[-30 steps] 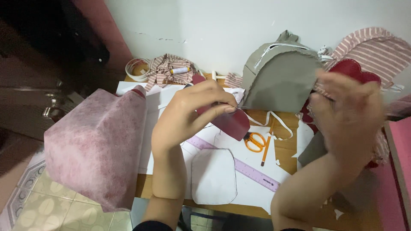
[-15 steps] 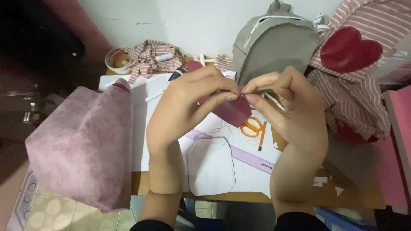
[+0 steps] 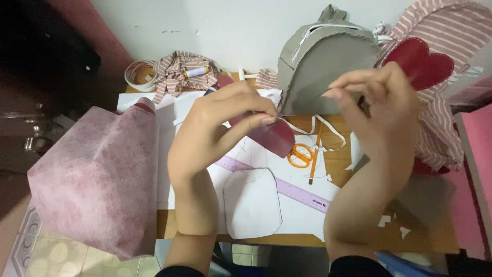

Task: Hand-sewing and trimming a red leather component on a workshop table.

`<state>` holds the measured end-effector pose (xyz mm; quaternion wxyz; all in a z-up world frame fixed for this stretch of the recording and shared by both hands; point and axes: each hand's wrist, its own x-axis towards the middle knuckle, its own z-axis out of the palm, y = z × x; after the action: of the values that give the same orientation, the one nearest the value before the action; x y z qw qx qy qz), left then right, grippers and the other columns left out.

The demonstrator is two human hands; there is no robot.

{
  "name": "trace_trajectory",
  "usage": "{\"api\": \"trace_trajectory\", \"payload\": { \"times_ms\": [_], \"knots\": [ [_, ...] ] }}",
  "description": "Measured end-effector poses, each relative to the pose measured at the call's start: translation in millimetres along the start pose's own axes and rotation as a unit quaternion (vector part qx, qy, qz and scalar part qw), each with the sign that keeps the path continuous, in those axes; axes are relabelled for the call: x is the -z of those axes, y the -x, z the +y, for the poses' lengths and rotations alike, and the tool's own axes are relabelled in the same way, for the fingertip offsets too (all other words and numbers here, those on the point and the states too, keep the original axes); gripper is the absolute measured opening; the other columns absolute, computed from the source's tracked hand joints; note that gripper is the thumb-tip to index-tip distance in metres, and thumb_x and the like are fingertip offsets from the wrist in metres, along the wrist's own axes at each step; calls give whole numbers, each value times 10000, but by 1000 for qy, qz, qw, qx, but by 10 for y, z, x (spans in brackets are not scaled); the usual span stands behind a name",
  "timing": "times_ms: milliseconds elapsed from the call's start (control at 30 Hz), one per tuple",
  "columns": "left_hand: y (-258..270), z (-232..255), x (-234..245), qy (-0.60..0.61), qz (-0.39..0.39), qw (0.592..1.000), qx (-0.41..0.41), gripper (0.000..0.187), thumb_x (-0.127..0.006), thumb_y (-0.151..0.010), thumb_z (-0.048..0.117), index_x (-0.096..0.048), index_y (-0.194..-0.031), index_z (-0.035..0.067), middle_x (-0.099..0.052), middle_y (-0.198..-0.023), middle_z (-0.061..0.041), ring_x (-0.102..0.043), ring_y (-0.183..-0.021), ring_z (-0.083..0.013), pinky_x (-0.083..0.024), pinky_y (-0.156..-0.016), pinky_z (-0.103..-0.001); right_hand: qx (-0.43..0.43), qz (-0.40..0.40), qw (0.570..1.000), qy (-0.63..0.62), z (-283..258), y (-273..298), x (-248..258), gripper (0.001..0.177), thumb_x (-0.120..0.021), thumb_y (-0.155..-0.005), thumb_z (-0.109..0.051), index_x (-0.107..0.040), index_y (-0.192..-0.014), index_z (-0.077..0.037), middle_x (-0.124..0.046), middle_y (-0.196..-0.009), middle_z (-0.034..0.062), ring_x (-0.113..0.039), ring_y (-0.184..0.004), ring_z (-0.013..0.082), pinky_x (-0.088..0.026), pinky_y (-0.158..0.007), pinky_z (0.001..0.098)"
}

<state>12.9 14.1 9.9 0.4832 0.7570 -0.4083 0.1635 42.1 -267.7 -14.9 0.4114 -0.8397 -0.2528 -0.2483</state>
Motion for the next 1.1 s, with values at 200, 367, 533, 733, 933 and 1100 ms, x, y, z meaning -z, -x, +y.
{"api": "trace_trajectory", "payload": {
  "times_ms": [200,367,533,733,933,1100],
  "knots": [
    [89,33,108,2,28,1000,-5,102,-618,-1109,26,-694,-1056,-17,-699,-1012,-104,-622,-911,-232,-519,-868,-335,-23,48,998,-43,489,43,207,553,-799,-1110,206,-295,-1072,-19,-746,-1165,293,-754,-976,283,-555,-832,318],
    [166,12,182,-13,61,998,-3,62,-658,-1096,13,-711,-1079,-15,-696,-1016,-100,-586,-886,-211,-505,-851,-320,-99,114,986,-72,942,137,372,531,-677,-1211,201,-248,-1155,-107,-686,-1198,257,-753,-1060,275,-572,-990,297],
    [107,7,120,-20,49,999,-10,90,-648,-1095,38,-702,-1069,-28,-709,-1014,-103,-616,-926,-236,-518,-898,-353,-18,100,992,-70,499,118,339,564,-687,-1166,238,-211,-1171,-65,-636,-1469,367,-710,-1358,428,-571,-1053,395],
    [20,23,-47,-18,8,1000,3,122,-598,-1126,115,-698,-1105,49,-670,-1006,-62,-623,-893,-206,-493,-821,-311,94,-24,993,70,-283,146,179,257,-703,-1119,-169,-536,-1273,-48,-775,-1325,105,-664,-1092,261,-429,-1020,358],
    [-39,-46,-151,-18,3,1000,15,118,-607,-1123,113,-706,-1138,51,-672,-1016,-69,-635,-907,-210,-482,-799,-308,-15,-85,987,-138,-452,32,-94,505,-707,-995,66,-244,-904,-115,-796,-1120,154,-800,-1106,265,-591,-969,319],
    [-48,-64,-147,-23,-1,1000,13,135,-596,-1126,122,-703,-1131,40,-685,-1027,-73,-649,-913,-217,-492,-799,-316,-29,-81,982,-167,-366,54,-145,531,-708,-982,87,-235,-896,-137,-779,-1030,160,-765,-987,229,-568,-862,307]
  ]
}}
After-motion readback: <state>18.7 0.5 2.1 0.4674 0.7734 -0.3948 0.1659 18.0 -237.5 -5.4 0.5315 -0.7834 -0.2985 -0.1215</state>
